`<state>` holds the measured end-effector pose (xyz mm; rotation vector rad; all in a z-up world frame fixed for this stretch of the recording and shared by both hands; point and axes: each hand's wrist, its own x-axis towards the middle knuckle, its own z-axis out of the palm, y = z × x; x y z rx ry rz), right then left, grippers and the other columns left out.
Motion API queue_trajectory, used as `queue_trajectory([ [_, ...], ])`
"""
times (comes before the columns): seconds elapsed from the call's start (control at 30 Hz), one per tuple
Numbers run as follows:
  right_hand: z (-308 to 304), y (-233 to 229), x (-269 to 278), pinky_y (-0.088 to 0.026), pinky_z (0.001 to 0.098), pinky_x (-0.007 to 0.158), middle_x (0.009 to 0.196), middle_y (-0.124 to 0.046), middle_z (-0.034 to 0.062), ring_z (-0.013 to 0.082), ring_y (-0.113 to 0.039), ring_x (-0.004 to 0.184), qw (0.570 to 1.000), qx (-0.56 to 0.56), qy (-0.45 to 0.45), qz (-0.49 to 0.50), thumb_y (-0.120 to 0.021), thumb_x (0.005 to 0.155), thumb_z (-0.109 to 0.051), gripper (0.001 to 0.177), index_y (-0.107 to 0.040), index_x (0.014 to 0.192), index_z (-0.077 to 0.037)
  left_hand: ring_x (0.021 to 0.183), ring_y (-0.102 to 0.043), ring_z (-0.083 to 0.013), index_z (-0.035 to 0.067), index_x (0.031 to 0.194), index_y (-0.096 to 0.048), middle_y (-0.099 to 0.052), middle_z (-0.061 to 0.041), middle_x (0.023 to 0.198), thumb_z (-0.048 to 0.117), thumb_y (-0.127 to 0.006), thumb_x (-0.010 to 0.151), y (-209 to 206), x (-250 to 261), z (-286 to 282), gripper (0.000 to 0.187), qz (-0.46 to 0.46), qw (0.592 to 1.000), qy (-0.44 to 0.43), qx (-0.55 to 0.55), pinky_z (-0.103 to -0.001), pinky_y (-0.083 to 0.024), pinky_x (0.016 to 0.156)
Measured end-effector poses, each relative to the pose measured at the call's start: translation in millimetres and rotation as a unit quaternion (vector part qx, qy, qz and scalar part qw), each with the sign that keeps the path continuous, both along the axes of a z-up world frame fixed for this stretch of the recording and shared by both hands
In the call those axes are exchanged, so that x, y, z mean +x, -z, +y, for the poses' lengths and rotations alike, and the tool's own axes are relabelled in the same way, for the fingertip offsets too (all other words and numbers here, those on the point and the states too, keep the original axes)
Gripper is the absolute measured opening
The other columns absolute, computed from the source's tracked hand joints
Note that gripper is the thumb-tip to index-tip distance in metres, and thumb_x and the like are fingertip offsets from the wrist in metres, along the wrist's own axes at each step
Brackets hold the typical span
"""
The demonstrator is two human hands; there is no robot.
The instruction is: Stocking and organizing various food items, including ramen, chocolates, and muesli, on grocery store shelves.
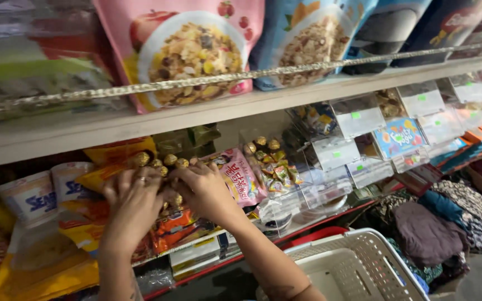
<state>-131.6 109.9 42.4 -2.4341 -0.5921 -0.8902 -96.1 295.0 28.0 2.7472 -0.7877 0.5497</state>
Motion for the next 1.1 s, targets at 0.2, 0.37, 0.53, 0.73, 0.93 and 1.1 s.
queue_trajectory([
  [0.2,-13.1,-43.8,-40.2,-0.057,0.0389,0.087,0.112,-0.071,0.0104,0.0315,-0.07,0.106,0.985,0.139,-0.029,0.097,-0.068,0.098,-0.014,0.029,-0.069,0.126,-0.013,0.129,-0.045,-0.0338,0.01,0.125,-0.065,-0.061,-0.006,0.133,0.051,-0.05,0.099,-33.6,-26.5,-21.0,0.051,-0.046,0.994,0.002,-0.096,-0.059,-0.029,0.103],
  [0.37,-50.8,-45.9,-57.5,-0.056,0.0361,0.095,0.126,-0.064,0.0147,0.0291,-0.066,0.117,0.978,0.184,-0.103,0.007,-0.078,0.085,-0.002,0.047,-0.064,0.13,-0.001,0.121,-0.052,-0.03,0.012,0.117,-0.069,-0.067,-0.004,0.124,0.052,-0.05,0.1,-39.7,-37.1,-72.7,0.048,-0.078,0.992,0.012,-0.101,-0.057,-0.034,0.099],
  [0.53,-110.1,-35.1,-60.3,-0.059,0.0297,0.084,0.114,-0.071,0.009,0.0186,-0.07,0.1,0.964,0.259,-0.032,0.048,-0.08,0.086,-0.006,0.039,-0.069,0.123,-0.003,0.115,-0.057,-0.0276,0.009,0.108,-0.073,-0.072,-0.006,0.116,0.049,-0.056,0.1,-42.8,-35.5,-146.1,0.044,-0.085,0.986,0.066,-0.13,-0.053,-0.036,0.099],
  [0.73,-183.0,-16.3,-24.8,-0.059,0.0293,0.076,0.098,-0.076,0.01,0.0174,-0.073,0.085,0.945,0.298,0.087,0.107,-0.08,0.082,-0.009,0.035,-0.073,0.116,-0.001,0.107,-0.061,-0.0305,0.012,0.105,-0.077,-0.075,-0.007,0.105,0.031,-0.066,0.093,-20.2,13.6,-222.2,0.026,-0.071,0.969,0.122,-0.203,-0.052,-0.037,0.096],
  [0.93,-222.3,35.6,32.0,-0.058,0.0336,0.072,0.092,-0.078,0.0158,0.0217,-0.077,0.079,0.947,0.208,0.161,0.185,-0.077,0.086,-0.026,0.033,-0.075,0.109,-0.003,0.114,-0.057,-0.0334,0.011,0.1,-0.077,-0.074,-0.009,0.105,0.013,-0.065,0.084,32.9,65.7,-256.5,0.02,-0.115,0.968,0.137,-0.177,-0.058,-0.034,0.103],
  [1.1,-233.3,93.8,72.5,-0.056,0.0431,0.068,0.085,-0.073,0.0197,0.0351,-0.071,0.077,0.981,0.129,0.134,0.057,-0.083,0.077,-0.027,0.029,-0.08,0.093,-0.004,0.126,-0.048,-0.0363,0.007,0.097,-0.077,-0.069,-0.012,0.118,0.015,-0.066,0.078,20.5,68.4,-261.5,0.024,-0.097,0.991,0.057,-0.07,-0.066,-0.022,0.112],
])
